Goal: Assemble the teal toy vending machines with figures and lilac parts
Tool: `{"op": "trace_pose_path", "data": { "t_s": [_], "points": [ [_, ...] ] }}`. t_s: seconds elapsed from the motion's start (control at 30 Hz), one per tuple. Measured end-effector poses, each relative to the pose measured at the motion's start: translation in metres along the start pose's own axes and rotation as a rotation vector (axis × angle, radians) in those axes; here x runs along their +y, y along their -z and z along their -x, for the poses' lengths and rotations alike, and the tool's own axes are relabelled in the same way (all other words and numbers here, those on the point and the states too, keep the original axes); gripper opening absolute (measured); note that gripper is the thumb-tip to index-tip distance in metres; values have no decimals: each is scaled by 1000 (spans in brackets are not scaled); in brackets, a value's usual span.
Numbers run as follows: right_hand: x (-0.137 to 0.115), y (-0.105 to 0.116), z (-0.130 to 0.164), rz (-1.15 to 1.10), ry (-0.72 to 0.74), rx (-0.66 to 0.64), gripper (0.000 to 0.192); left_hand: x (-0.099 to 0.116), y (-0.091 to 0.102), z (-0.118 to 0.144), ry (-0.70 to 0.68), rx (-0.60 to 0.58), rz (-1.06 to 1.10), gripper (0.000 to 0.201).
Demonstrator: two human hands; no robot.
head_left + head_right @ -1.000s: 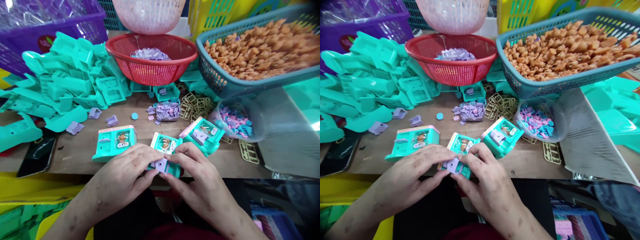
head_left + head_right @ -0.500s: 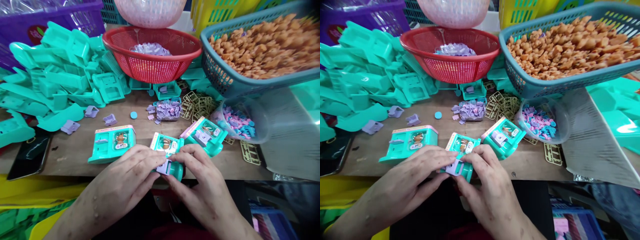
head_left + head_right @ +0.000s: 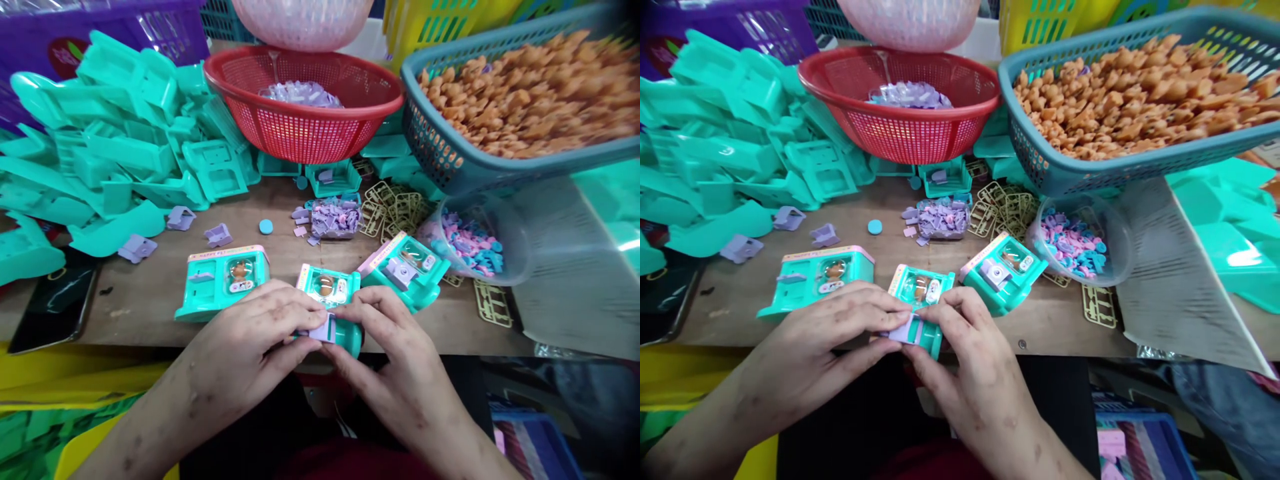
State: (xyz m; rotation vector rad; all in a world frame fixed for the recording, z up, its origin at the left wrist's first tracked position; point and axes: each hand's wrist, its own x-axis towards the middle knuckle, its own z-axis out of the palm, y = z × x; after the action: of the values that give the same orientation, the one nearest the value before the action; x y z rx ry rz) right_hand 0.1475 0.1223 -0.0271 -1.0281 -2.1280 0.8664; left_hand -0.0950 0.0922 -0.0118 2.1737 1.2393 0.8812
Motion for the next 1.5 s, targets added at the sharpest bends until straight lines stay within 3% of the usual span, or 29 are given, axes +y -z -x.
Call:
{"op": "trace_pose_path", "data": {
  "t_s": [0.17, 0.37, 0.57, 0.67, 0.83, 1.13, 1.5],
  "points": [
    [1, 6, -3, -37, -9, -55, 39, 3, -3, -2, 21, -17, -11, 20],
    [-2, 5, 2, -49, -48, -50, 33, 4, -7, 4, 140, 2, -67, 34],
    [-8, -2, 8, -11, -22, -16, 33, 9, -15, 6, 0, 66, -107, 33],
    [-8, -4, 8, 0, -17, -18, 34, 10, -17, 8, -6, 86, -128, 35],
    [-7, -4, 3, 6, -7, -41, 32, 7, -11, 8, 55, 61, -92, 28],
    [-7, 4, -4, -28, 1, -94, 28, 0, -7, 1, -95, 24, -104, 19],
    [-9, 1, -8, -45, -55, -51, 28, -8, -10, 6, -213, 3, -277, 36]
  ]
}}
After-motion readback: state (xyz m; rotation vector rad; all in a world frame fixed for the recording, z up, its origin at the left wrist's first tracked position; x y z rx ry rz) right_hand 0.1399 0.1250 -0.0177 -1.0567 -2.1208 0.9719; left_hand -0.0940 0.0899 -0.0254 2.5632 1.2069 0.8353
